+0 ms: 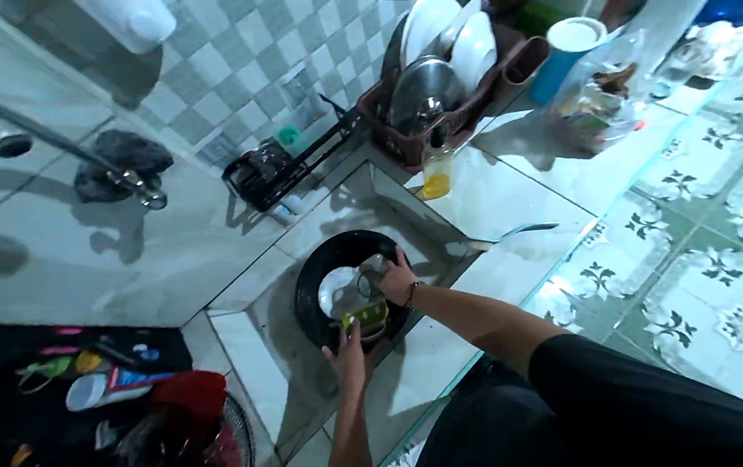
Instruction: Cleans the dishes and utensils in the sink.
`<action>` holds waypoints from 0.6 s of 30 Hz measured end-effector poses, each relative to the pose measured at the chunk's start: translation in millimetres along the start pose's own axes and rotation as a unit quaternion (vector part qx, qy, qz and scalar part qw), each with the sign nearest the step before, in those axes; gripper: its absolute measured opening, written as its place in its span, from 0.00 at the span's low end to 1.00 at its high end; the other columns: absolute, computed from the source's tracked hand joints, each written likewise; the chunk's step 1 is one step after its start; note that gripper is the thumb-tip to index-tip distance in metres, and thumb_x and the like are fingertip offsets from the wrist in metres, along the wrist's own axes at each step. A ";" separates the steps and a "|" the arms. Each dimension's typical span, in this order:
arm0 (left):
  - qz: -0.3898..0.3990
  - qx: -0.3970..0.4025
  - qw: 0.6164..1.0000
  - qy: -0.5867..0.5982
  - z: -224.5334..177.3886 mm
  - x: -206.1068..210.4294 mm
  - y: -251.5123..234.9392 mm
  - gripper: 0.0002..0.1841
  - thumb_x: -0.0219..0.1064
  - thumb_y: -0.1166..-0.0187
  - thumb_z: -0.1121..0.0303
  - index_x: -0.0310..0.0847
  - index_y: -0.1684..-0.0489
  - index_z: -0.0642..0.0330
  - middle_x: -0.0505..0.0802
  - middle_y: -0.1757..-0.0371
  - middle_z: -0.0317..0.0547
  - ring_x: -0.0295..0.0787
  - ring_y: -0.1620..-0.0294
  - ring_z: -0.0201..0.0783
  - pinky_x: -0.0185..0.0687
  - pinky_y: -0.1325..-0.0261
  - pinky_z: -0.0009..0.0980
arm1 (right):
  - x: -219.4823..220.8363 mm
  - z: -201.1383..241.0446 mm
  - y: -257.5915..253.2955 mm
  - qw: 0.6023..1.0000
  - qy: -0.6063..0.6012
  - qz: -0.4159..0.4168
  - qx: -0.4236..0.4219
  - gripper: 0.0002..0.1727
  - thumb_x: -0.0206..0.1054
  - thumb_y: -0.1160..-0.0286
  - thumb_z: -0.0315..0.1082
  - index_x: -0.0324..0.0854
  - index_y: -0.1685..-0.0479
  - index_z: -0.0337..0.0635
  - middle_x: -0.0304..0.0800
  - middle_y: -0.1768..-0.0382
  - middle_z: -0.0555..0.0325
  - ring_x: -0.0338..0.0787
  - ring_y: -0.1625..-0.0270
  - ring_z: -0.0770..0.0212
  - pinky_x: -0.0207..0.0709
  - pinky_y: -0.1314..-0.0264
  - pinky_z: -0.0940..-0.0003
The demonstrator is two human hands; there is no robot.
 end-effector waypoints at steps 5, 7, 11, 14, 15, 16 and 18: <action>-0.018 0.013 0.999 -0.029 1.1 4.9 -1.5 0.50 0.80 0.35 0.41 0.62 0.09 0.45 0.61 0.08 0.61 0.58 0.09 0.62 0.32 0.12 0.74 | -22.1 -28.3 42.7 0.990 -0.108 -0.087 -0.021 0.35 0.68 0.22 0.28 0.68 0.13 0.57 0.76 0.19 0.44 0.55 0.07 0.37 0.31 0.11 0.21; -0.024 0.017 0.999 -0.025 3.0 6.0 -3.8 0.53 0.79 0.37 0.36 0.61 0.08 0.45 0.60 0.08 0.62 0.56 0.09 0.64 0.31 0.13 0.76 | -42.6 -55.6 75.1 0.973 -0.166 -0.158 -0.007 0.30 0.68 0.20 0.32 0.74 0.16 0.56 0.78 0.20 0.48 0.61 0.09 0.41 0.38 0.09 0.26; -0.052 -0.005 0.999 -0.007 -0.2 8.4 -17.2 0.54 0.78 0.39 0.34 0.61 0.08 0.44 0.62 0.08 0.62 0.58 0.10 0.66 0.34 0.15 0.79 | -69.4 -163.4 151.9 0.930 -0.211 -0.296 0.049 0.24 0.70 0.22 0.32 0.82 0.25 0.46 0.85 0.28 0.44 0.80 0.22 0.43 0.71 0.19 0.42; -0.087 -0.044 0.995 0.026 -10.3 5.5 -35.3 0.52 0.79 0.37 0.37 0.62 0.09 0.47 0.64 0.09 0.62 0.59 0.10 0.66 0.35 0.16 0.80 | -85.2 -271.1 214.3 0.891 -0.211 -0.368 0.159 0.21 0.66 0.19 0.31 0.82 0.27 0.42 0.86 0.29 0.44 0.83 0.25 0.44 0.73 0.20 0.44; -0.100 -0.060 0.992 0.041 -16.7 4.2 -39.7 0.51 0.79 0.35 0.38 0.63 0.09 0.49 0.64 0.10 0.64 0.58 0.10 0.67 0.35 0.16 0.80 | -90.9 -308.2 233.9 0.872 -0.219 -0.389 0.201 0.22 0.66 0.19 0.31 0.81 0.26 0.41 0.86 0.30 0.42 0.84 0.26 0.44 0.74 0.21 0.43; -0.115 -0.075 0.989 0.054 -24.1 3.5 -43.3 0.51 0.79 0.35 0.39 0.64 0.10 0.52 0.64 0.10 0.66 0.57 0.10 0.68 0.35 0.16 0.80 | -97.5 -344.5 252.7 0.849 -0.238 -0.408 0.238 0.23 0.66 0.19 0.30 0.79 0.25 0.39 0.85 0.31 0.39 0.85 0.28 0.42 0.74 0.23 0.42; -0.155 -0.103 0.981 0.056 -42.4 4.8 -49.9 0.53 0.81 0.38 0.39 0.65 0.12 0.57 0.59 0.10 0.73 0.52 0.11 0.75 0.40 0.17 0.79 | -113.8 -417.4 283.5 0.800 -0.277 -0.436 0.306 0.27 0.66 0.20 0.30 0.73 0.20 0.39 0.83 0.30 0.36 0.87 0.32 0.40 0.80 0.29 0.41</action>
Point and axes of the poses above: each hand's wrist, its own y-axis away from the middle knuckle, its own x-axis out of the palm, z = x × y, the point moved 2 cm from there along -y, towards the middle knuckle
